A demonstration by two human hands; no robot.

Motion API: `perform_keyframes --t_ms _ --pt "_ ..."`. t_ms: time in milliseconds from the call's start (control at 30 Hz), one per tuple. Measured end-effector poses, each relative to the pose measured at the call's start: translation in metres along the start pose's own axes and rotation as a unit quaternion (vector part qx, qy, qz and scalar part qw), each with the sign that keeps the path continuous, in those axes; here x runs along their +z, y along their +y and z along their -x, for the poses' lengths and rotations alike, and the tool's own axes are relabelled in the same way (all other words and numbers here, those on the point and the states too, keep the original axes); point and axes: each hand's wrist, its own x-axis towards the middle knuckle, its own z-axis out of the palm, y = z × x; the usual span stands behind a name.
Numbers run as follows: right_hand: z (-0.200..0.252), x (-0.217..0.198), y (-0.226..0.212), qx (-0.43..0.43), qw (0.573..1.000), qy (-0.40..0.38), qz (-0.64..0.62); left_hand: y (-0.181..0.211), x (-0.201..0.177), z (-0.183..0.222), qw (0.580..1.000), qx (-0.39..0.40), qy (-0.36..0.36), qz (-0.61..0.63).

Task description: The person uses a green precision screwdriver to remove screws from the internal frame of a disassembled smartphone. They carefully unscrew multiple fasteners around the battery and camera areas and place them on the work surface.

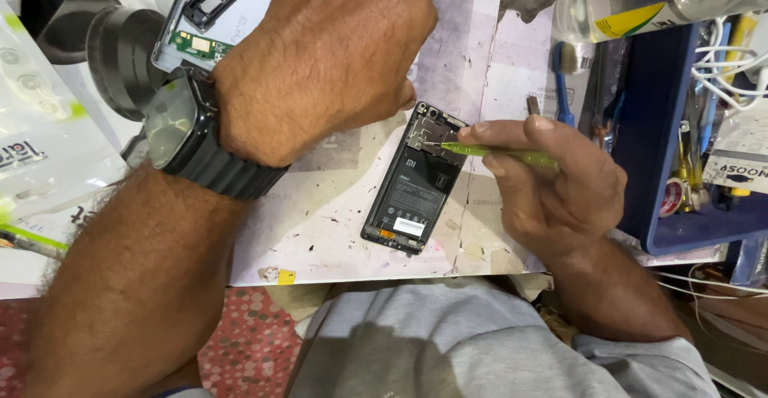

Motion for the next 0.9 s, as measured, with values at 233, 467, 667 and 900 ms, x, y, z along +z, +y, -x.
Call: perform_keyframes --t_ms 233,467,667,900 --pt "0.000 -0.001 -0.001 0.000 1.000 -0.009 0.010 -0.001 0.002 0.001 1.000 0.002 0.006 -0.001" --pt "-0.002 0.004 0.009 -0.033 0.999 0.014 -0.032 -0.001 0.001 0.000 1.000 0.000 -0.001 0.012" --pt "0.002 0.000 0.006 -0.020 1.000 0.009 -0.022 -0.001 -0.001 0.000 1.000 0.006 0.007 0.002" --pt "0.001 0.001 0.005 -0.009 1.000 0.002 -0.021 -0.001 0.001 0.000 1.000 0.003 0.008 -0.005"
